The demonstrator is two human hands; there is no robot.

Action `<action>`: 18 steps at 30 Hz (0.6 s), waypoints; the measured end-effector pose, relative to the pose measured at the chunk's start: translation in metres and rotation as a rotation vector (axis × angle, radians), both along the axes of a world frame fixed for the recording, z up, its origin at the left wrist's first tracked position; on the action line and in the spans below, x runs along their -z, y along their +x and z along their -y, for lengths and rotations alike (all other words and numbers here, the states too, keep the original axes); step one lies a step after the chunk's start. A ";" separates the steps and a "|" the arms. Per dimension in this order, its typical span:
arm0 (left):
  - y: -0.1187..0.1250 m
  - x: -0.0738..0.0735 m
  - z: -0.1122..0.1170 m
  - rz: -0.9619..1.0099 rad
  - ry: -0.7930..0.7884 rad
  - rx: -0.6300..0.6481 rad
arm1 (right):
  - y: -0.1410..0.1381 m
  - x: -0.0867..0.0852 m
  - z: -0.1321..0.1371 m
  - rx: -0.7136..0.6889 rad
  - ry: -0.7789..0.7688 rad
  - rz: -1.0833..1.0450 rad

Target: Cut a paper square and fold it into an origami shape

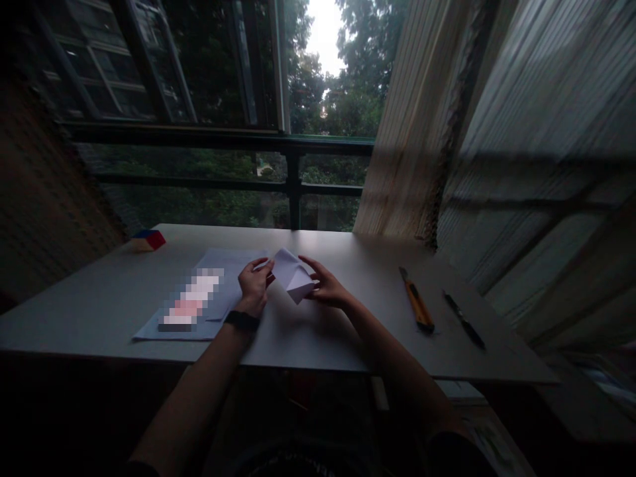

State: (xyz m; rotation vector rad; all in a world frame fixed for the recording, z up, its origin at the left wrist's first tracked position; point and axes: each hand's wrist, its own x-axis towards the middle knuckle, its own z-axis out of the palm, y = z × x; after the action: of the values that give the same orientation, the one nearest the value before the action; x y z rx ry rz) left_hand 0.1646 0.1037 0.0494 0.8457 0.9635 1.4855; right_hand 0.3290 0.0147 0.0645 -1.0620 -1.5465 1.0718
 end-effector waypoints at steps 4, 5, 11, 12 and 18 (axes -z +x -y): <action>0.000 0.002 -0.001 -0.022 0.024 -0.036 | 0.002 -0.005 0.001 -0.014 -0.021 -0.063; 0.000 0.002 -0.001 -0.022 0.026 -0.049 | 0.003 -0.006 0.001 -0.025 -0.030 -0.080; 0.002 0.000 0.002 -0.002 0.027 0.004 | 0.000 0.003 -0.006 0.132 0.109 -0.021; 0.003 -0.002 0.003 -0.002 0.026 0.031 | -0.001 0.007 -0.008 0.195 0.156 -0.011; -0.001 -0.012 0.008 0.128 -0.076 0.239 | -0.001 0.012 -0.012 0.481 0.112 -0.120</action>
State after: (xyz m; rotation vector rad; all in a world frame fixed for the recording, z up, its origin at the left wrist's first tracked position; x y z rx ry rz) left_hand 0.1641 0.0953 0.0618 0.7723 0.7903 1.2741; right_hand 0.3285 0.0268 0.0521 -1.1902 -1.1581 0.6947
